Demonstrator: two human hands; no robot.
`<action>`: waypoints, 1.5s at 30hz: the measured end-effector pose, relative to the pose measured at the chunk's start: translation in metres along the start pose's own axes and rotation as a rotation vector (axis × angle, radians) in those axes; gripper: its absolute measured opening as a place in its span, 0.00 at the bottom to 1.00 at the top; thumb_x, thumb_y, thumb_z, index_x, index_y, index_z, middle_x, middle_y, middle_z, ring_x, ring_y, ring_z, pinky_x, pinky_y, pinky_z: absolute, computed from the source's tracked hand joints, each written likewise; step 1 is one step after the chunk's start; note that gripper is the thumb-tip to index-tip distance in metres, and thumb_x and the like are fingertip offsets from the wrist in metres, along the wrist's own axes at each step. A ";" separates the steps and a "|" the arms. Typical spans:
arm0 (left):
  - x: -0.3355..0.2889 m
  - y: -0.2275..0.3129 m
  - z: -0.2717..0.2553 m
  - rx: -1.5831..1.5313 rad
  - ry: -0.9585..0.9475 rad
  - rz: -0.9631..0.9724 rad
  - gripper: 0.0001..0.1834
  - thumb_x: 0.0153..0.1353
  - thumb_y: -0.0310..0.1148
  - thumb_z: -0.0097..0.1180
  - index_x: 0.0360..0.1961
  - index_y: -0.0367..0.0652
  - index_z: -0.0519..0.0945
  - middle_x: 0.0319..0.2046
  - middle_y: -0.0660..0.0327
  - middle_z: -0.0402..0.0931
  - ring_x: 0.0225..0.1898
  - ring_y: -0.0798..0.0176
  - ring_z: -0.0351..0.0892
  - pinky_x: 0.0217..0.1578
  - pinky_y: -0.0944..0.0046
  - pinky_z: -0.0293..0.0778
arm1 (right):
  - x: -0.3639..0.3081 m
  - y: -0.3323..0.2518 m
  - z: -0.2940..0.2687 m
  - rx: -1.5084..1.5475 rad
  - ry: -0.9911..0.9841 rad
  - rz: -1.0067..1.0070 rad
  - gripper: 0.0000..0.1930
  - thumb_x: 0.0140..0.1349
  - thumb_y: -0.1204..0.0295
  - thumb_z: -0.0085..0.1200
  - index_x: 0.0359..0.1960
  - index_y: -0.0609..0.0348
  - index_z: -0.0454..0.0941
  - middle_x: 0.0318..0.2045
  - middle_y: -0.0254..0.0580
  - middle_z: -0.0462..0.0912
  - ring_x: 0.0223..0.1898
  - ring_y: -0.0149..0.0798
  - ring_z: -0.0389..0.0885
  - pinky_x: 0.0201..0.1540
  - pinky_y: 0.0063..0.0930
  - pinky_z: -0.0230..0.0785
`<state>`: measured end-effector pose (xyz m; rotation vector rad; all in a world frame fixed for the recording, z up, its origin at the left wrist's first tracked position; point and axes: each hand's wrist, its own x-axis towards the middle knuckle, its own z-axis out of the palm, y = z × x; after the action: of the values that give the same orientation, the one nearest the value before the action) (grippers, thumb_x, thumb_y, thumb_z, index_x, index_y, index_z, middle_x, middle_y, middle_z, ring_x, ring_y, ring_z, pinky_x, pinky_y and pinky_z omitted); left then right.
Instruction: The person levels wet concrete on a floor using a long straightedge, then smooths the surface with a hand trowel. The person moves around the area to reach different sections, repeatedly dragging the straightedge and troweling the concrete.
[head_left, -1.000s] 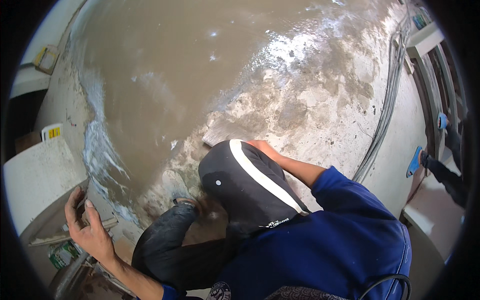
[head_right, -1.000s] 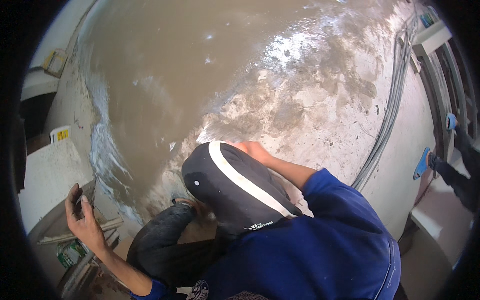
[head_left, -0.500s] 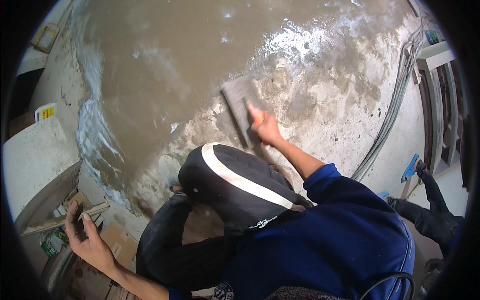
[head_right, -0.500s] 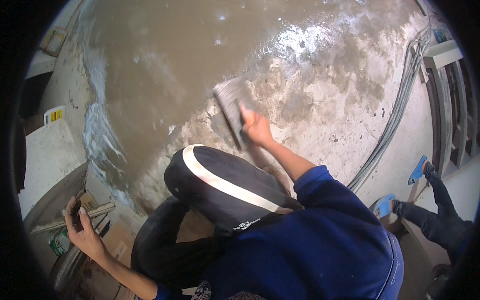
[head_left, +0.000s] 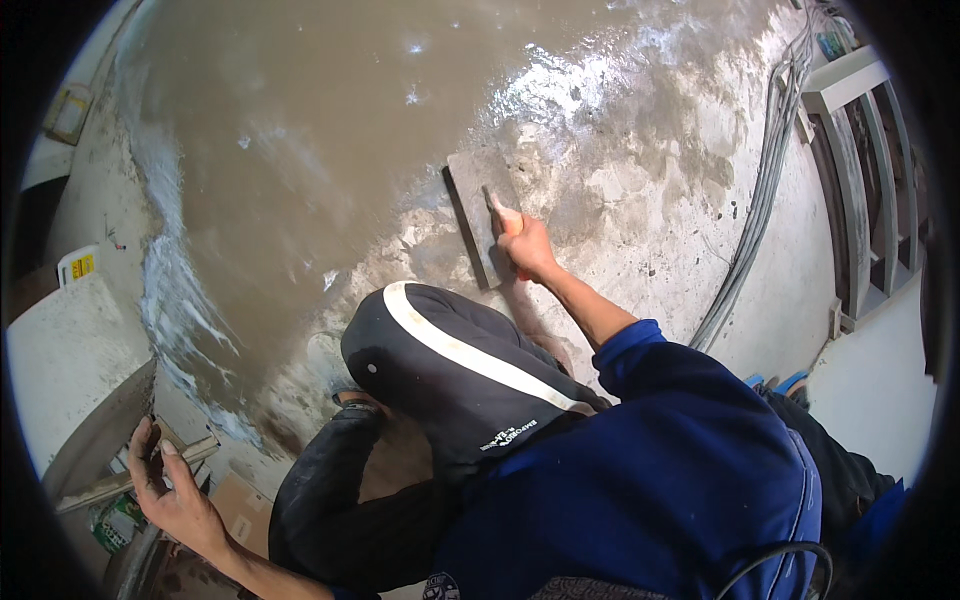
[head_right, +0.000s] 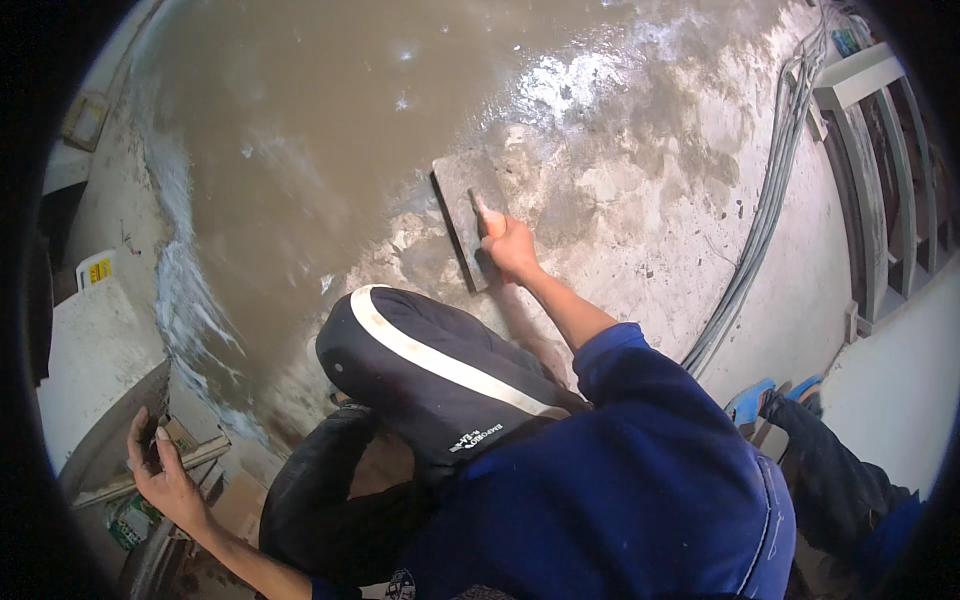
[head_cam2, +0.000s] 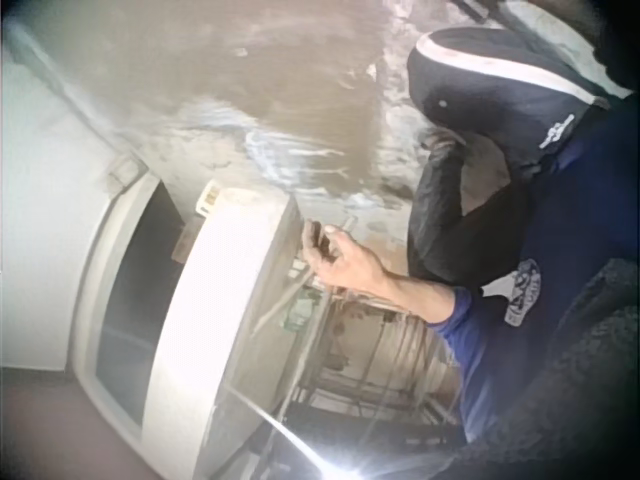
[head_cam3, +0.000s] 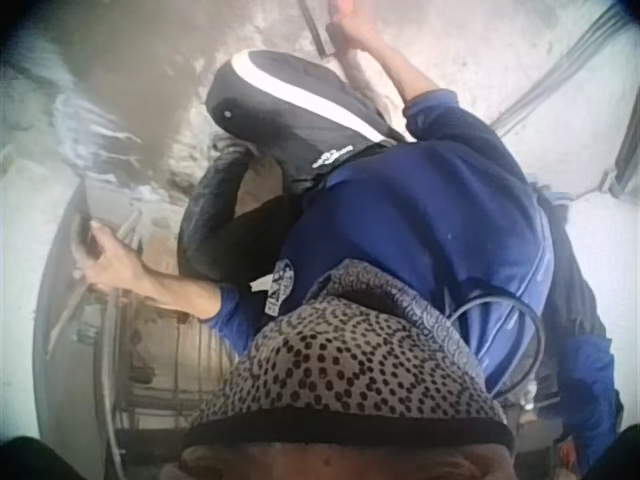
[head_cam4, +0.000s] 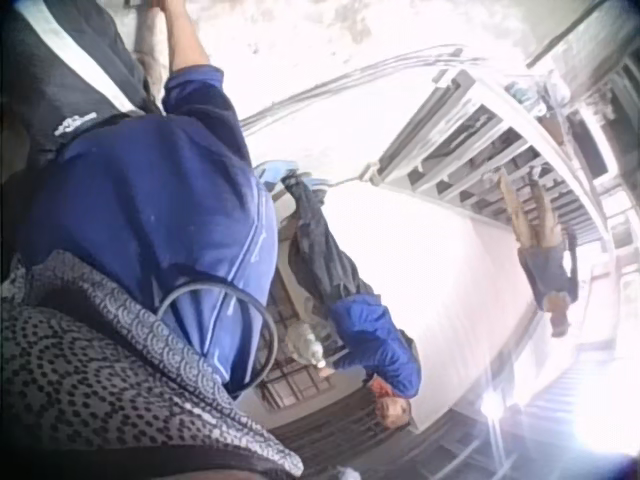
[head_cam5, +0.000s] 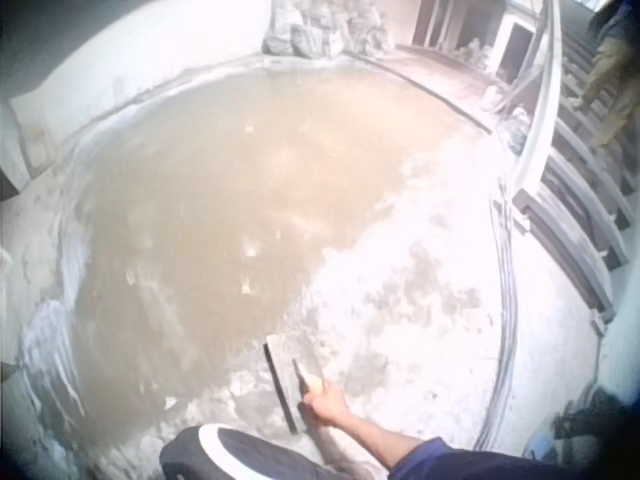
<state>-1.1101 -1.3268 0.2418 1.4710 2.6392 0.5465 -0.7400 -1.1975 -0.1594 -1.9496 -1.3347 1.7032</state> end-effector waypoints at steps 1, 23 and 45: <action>0.001 0.003 0.000 -0.012 0.004 -0.002 0.18 0.70 0.31 0.52 0.54 0.29 0.76 0.51 0.52 0.77 0.53 0.60 0.74 0.57 0.62 0.67 | -0.008 0.000 0.004 -0.049 0.002 -0.057 0.21 0.46 0.71 0.62 0.45 0.62 0.81 0.33 0.53 0.85 0.35 0.46 0.86 0.40 0.37 0.76; 0.039 0.001 0.009 -0.092 -0.015 0.053 0.19 0.69 0.31 0.52 0.56 0.29 0.76 0.51 0.50 0.77 0.52 0.58 0.74 0.57 0.59 0.68 | -0.097 0.035 -0.227 0.513 0.717 -0.437 0.34 0.55 0.81 0.51 0.68 0.59 0.67 0.38 0.34 0.79 0.32 0.24 0.75 0.33 0.21 0.71; 0.032 0.268 0.023 -0.440 0.012 0.540 0.16 0.64 0.26 0.56 0.52 0.32 0.79 0.47 0.55 0.80 0.49 0.64 0.77 0.52 0.64 0.71 | 0.027 0.026 -0.105 -0.356 -0.176 -0.217 0.23 0.45 0.67 0.60 0.46 0.60 0.82 0.40 0.60 0.85 0.42 0.54 0.85 0.43 0.44 0.76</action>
<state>-0.9054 -1.1657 0.3152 1.9941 1.9177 1.0870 -0.6379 -1.1526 -0.1635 -1.7680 -1.9511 1.6518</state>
